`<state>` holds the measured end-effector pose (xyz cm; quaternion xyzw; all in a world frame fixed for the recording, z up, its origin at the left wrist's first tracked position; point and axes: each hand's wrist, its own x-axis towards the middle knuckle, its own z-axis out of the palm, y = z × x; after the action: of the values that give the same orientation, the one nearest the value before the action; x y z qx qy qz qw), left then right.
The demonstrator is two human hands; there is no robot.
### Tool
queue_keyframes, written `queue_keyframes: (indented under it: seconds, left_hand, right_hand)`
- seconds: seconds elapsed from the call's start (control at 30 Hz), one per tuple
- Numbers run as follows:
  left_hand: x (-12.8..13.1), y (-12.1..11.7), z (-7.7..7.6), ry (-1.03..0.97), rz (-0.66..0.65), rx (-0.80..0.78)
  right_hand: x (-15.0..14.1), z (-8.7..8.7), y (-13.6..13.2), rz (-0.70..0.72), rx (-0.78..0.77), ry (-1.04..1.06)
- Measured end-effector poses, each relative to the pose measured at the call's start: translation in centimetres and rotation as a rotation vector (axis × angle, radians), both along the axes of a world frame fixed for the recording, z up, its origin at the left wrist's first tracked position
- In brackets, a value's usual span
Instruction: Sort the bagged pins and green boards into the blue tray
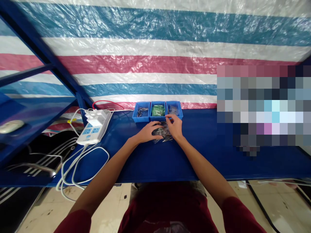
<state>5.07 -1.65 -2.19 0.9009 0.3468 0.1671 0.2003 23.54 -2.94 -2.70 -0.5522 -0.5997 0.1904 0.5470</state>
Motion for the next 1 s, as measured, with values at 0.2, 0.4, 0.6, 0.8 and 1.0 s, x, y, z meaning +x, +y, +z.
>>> queue_keyframes:
  seconds: [0.2,0.4,0.6,0.8,1.0]
  left_hand:
    - [0.8,-0.7,-0.9,0.225,-0.071,-0.033]
    - [1.2,-1.2,-1.7,0.355,-0.070,0.002]
    - [0.4,-1.0,-2.0,0.339,-0.091,0.069]
    - [0.1,-0.4,-2.2,0.334,-0.081,0.097]
    - [-0.5,0.3,-2.1,0.378,-0.048,0.064]
  right_hand:
    - [1.2,1.0,0.8,0.105,-0.097,-0.315]
    - [3.8,0.4,-1.3,0.389,-0.137,-0.736]
    - [5.5,-2.0,-3.8,0.455,-0.191,-0.944]
    - [4.5,-2.7,-3.1,0.434,-0.255,-0.970]
    - [2.6,-2.8,-2.9,0.411,-0.277,-0.951]
